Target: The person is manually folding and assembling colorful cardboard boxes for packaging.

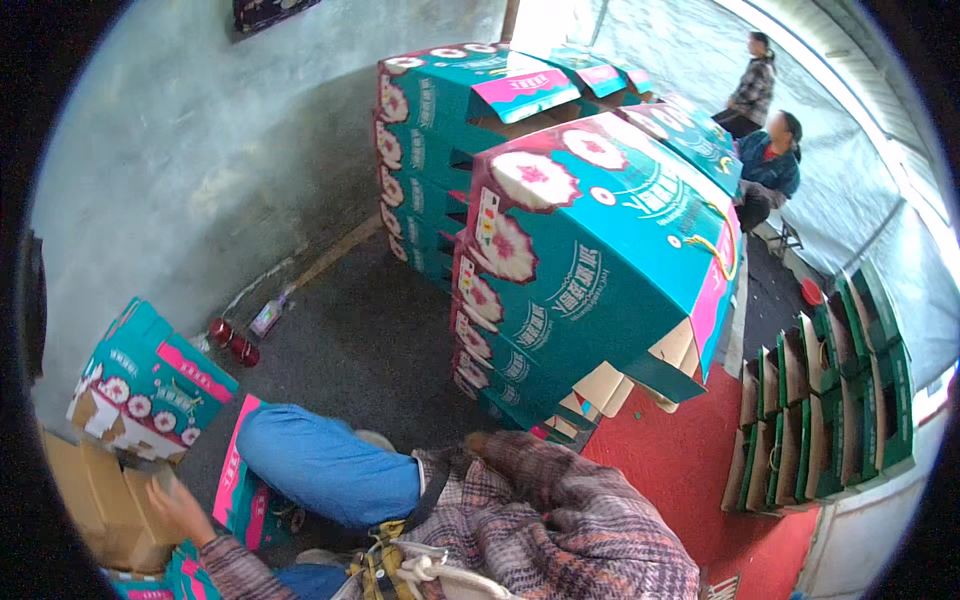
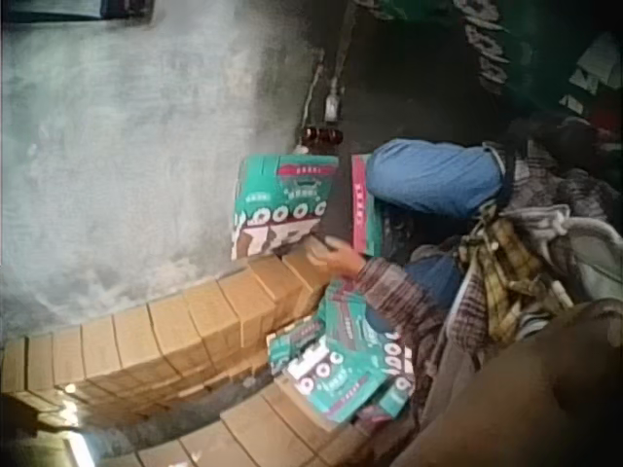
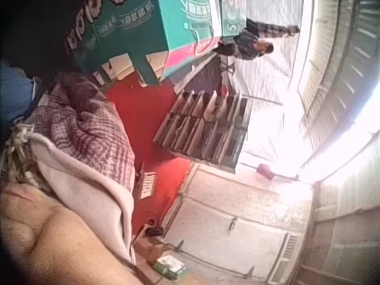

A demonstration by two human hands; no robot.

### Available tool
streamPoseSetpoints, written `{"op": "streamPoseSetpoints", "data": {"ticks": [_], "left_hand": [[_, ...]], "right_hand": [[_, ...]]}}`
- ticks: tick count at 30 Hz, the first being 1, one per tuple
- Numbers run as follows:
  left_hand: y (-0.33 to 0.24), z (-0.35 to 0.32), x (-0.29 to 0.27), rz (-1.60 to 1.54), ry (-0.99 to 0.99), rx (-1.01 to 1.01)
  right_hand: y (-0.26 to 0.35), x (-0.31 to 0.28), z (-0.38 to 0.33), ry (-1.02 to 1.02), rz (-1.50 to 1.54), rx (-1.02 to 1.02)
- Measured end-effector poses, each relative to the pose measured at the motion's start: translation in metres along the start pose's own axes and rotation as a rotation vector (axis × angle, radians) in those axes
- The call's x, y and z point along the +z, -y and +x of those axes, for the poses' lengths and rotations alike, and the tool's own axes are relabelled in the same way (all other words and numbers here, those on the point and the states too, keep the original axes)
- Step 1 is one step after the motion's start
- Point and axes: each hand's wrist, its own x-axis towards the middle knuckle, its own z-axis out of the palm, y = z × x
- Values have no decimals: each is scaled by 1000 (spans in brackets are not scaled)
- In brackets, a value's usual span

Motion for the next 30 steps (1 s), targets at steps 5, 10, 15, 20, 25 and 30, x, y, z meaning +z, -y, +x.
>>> {"op": "streamPoseSetpoints", "data": {"ticks": [5,10,15,20,25,30], "left_hand": [[170,-47,42,373,309,-375],[271,-66,49,59,699,-837],[156,-118,86,-425,761,-1160],[155,-130,100,-1015,891,-1232],[111,-110,57,-1169,852,-1316],[79,-98,38,-1230,866,-1335]], "right_hand": [[224,-3,63,-199,-149,-210],[394,37,112,-45,-184,-440],[443,78,145,88,-466,-554],[470,123,168,67,-301,-612],[479,114,162,238,-352,-448],[488,113,155,135,-389,-382]]}}
